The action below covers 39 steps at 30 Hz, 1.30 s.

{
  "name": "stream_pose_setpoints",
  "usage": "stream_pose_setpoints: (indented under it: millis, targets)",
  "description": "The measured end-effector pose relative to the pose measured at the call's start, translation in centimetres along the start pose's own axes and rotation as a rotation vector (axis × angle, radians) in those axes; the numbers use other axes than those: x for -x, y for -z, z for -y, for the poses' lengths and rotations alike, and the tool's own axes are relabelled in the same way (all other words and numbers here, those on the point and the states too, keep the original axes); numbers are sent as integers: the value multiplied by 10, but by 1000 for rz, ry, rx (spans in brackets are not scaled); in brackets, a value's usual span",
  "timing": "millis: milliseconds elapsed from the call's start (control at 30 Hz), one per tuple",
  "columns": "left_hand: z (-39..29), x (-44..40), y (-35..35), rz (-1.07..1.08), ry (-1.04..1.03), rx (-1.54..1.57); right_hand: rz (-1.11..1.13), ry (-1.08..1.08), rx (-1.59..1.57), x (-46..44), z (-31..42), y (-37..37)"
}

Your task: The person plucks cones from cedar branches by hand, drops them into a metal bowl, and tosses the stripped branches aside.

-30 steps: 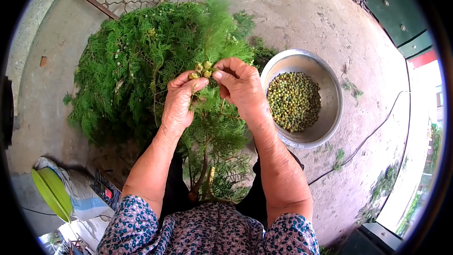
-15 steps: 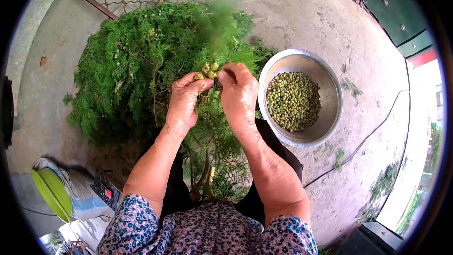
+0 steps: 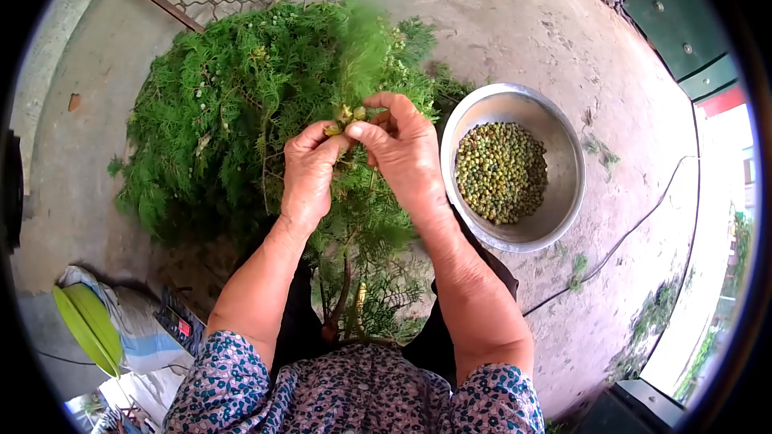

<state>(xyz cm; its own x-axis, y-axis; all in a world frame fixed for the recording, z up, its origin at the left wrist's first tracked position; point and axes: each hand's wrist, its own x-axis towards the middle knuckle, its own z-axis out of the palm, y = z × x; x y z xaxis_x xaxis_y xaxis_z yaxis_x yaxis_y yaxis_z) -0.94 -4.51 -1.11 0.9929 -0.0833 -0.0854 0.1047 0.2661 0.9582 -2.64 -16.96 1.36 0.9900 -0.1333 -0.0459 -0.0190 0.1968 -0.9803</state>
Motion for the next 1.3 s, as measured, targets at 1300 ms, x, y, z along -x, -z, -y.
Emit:
stream_pose_setpoints:
  millis: [1300]
  targets:
    - [-11,0,2,75,18,-109,-5,-225,-449,1,-14,-3]
